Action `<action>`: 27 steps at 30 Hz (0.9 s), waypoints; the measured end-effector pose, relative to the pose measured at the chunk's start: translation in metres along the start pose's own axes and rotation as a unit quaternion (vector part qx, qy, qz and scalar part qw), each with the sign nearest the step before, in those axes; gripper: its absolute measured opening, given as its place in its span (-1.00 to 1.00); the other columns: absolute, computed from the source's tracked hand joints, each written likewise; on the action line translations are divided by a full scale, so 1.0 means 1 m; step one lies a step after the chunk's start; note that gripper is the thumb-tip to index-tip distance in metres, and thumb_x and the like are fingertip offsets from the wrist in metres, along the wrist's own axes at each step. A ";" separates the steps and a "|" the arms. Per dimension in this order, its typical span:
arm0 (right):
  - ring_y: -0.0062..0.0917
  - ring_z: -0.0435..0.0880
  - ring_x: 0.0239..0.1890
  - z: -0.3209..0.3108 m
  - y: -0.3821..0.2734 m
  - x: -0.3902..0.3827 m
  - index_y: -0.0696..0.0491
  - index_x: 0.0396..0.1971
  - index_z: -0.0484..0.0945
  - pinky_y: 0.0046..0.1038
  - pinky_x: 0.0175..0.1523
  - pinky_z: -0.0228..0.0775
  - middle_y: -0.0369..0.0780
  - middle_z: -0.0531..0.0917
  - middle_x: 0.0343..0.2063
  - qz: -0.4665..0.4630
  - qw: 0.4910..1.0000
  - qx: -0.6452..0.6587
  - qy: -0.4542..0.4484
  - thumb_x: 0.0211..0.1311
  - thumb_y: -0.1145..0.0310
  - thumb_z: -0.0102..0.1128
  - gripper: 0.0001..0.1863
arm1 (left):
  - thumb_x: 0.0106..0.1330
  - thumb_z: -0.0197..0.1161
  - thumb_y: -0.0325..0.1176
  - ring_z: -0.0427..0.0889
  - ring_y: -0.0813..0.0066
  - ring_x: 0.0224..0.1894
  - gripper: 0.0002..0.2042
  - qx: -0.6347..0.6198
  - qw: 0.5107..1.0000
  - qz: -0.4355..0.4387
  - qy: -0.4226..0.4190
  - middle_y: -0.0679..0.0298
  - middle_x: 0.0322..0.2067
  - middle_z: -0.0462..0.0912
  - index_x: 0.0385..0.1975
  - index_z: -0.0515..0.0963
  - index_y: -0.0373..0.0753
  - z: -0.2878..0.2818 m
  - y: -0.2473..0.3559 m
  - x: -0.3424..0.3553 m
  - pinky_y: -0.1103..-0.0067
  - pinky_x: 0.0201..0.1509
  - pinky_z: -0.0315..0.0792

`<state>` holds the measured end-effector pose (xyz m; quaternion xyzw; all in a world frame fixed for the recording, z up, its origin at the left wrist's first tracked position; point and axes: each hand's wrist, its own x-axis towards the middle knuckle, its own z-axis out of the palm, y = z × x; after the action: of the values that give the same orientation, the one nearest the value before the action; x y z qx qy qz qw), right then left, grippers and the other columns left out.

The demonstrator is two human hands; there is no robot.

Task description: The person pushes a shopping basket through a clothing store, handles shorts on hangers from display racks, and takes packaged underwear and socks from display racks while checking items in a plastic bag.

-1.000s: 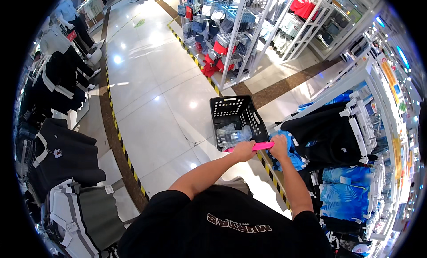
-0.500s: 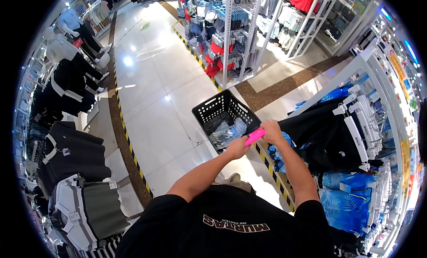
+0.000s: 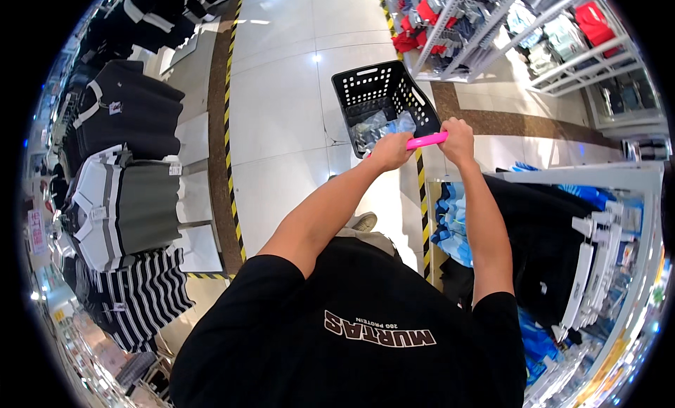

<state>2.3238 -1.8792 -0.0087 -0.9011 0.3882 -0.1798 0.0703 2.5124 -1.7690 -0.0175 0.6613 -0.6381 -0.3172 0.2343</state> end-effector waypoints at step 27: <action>-0.22 0.51 -0.31 0.088 -0.008 0.296 -0.01 -0.60 0.50 -0.21 -0.21 0.36 -0.21 0.51 -0.47 0.018 1.000 -0.004 0.003 -0.11 0.35 0.36 -0.84 | 0.22 0.22 -0.27 0.65 -0.05 -0.22 -0.82 -0.001 0.997 -0.053 0.051 0.01 -0.34 0.68 -0.24 0.58 -0.16 -0.173 -0.138 0.208 0.16 -0.12 0.50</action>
<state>2.5501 -2.0894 -0.0085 -0.8939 0.4049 -0.1798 0.0684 2.7292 -1.9816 -0.0224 0.7093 -0.5893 -0.2950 0.2501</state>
